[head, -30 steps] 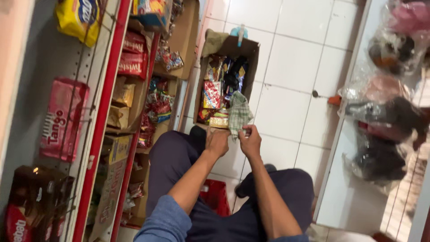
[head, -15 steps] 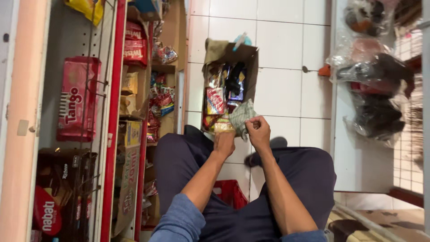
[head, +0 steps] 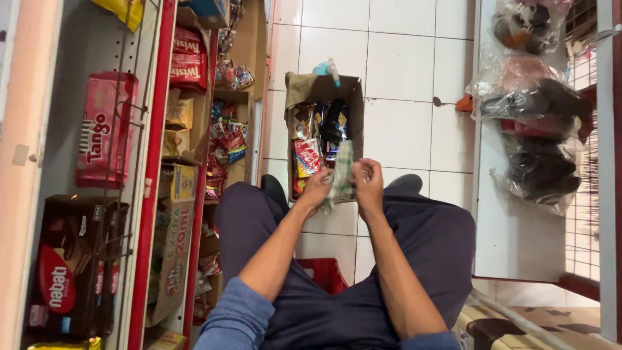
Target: The person sits on the floor and restocks packaged snacks from a cardboard box onto store shelves using a barcode scanner. Then the person stands and cleans the glass door of a commercial refrigerator using a spray bottle and a cloth.
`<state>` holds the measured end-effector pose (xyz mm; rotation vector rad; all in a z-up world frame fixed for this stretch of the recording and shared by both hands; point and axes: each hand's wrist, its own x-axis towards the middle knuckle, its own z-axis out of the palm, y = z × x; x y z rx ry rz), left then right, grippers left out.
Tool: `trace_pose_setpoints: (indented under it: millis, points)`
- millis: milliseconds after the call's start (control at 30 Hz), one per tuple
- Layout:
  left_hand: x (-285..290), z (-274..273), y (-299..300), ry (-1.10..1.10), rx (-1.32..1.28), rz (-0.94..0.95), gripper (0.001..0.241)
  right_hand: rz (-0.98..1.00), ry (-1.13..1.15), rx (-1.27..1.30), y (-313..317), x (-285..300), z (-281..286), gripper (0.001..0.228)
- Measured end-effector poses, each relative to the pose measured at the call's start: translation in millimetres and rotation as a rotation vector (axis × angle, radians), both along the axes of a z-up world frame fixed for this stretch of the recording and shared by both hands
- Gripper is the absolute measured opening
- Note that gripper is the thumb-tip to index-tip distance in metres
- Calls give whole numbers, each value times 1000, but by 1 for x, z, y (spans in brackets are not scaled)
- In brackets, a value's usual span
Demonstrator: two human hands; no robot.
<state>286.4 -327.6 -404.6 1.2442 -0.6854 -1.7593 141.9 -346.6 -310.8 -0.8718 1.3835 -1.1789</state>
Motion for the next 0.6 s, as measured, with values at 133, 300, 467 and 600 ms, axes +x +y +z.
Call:
trace_pose_setpoints:
  millis: [133,300,467,600]
  points:
    - [-3,19,4,-281,-87,-62,24,71,135,142,0,-8,-8,35]
    - [-15,19,-12,-414,-368,88,24,-161,425,11,-19,-38,-17,31]
    - [-21,-19,-28,-355,-108,258,32,-252,655,-73,-46,-72,-11,24]
    - [-12,-30,-24,-854,-187,-34,53,-134,1414,-390,-44,-62,-12,41]
